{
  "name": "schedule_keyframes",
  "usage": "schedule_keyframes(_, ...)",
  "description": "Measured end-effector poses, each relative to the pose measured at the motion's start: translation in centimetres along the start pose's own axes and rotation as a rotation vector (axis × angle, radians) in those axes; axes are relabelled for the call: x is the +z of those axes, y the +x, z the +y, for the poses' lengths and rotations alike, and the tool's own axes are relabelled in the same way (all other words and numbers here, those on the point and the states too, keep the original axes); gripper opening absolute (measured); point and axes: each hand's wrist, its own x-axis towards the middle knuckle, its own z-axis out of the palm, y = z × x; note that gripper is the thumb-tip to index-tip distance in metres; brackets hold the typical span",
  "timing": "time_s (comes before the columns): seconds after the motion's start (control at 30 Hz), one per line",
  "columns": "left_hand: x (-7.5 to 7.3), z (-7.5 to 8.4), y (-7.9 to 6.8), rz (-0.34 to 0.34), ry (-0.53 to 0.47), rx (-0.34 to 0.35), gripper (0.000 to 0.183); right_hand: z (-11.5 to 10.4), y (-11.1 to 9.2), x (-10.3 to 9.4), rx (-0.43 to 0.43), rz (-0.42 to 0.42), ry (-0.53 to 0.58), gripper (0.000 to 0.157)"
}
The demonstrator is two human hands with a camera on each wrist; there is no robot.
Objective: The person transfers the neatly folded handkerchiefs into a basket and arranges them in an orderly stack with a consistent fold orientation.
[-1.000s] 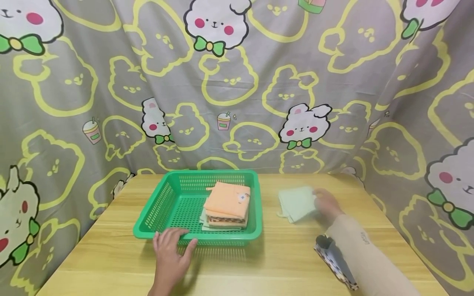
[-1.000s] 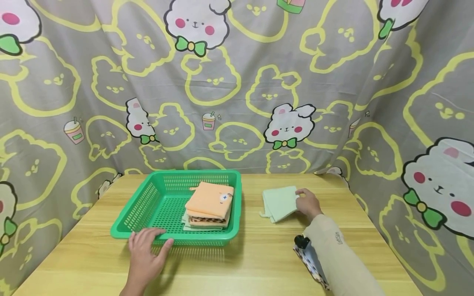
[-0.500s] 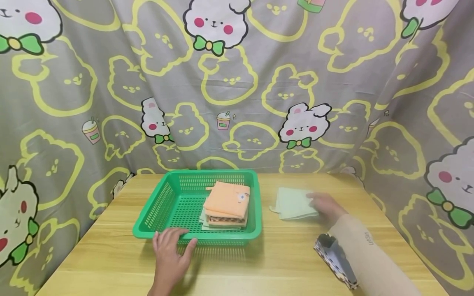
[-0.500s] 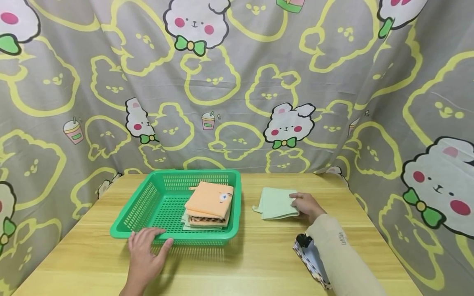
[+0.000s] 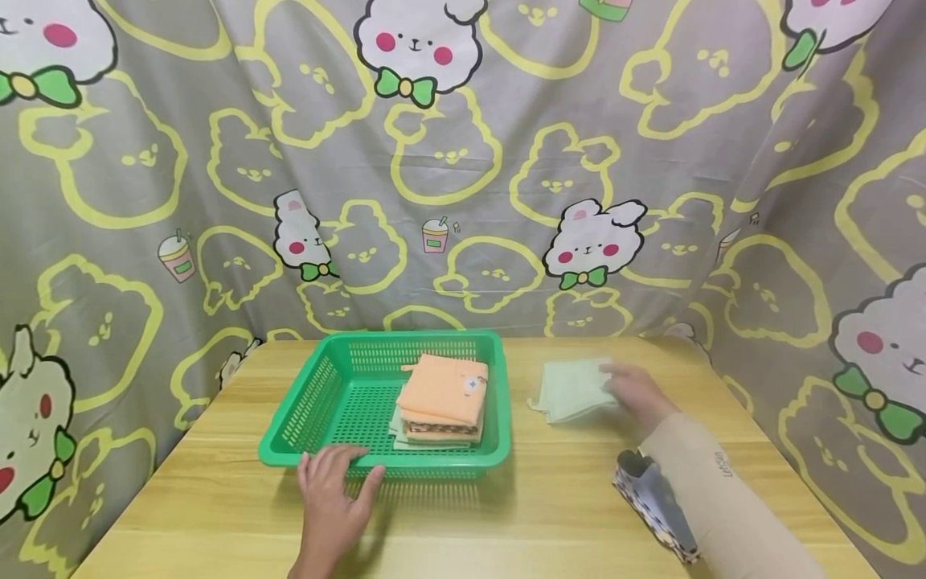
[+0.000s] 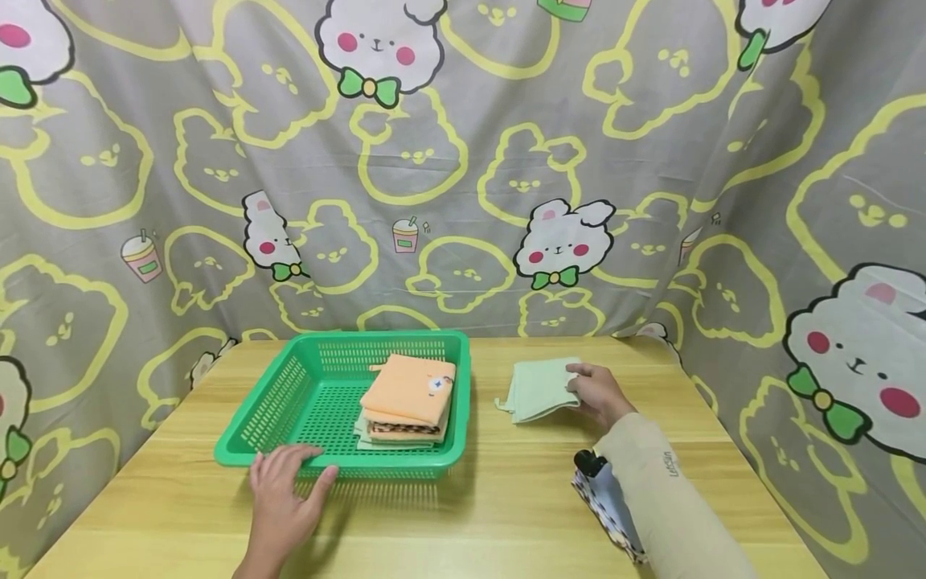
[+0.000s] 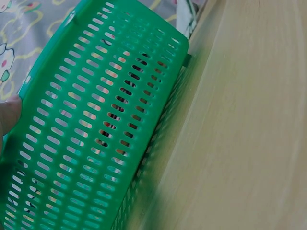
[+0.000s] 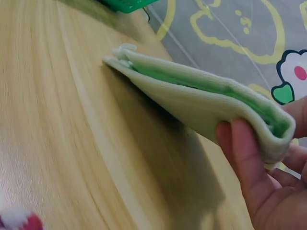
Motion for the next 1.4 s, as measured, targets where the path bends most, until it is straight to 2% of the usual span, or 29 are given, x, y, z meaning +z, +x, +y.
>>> schedule_keyframes(0.2, 0.0, -0.1, 0.0, 0.000, 0.000, 0.000, 0.029, -0.5, 0.0, -0.1, 0.027, 0.049, 0.020, 0.060)
schedule_keyframes(0.47, 0.1, -0.2, -0.1, 0.012, 0.001, 0.010, 0.029, -1.6, -0.2, 0.0, -0.049, 0.152, -0.045, 0.053)
schedule_keyframes(0.73, 0.1, -0.2, -0.1, 0.015, 0.004, 0.010, 0.029, -2.3, -0.1, -0.1, -0.060, 0.220, -0.061, 0.050)
schedule_keyframes(1.2, 0.1, 0.0, 0.0, 0.012, 0.015, 0.003, 0.029, -2.8, 0.4, -0.3, -0.043, 0.220, -0.007, 0.052)
schedule_keyframes(1.4, 0.2, -0.1, 0.0, 0.009, 0.016, -0.002, 0.029, -3.3, 0.2, -0.2, -0.063, 0.211, -0.007, 0.052)
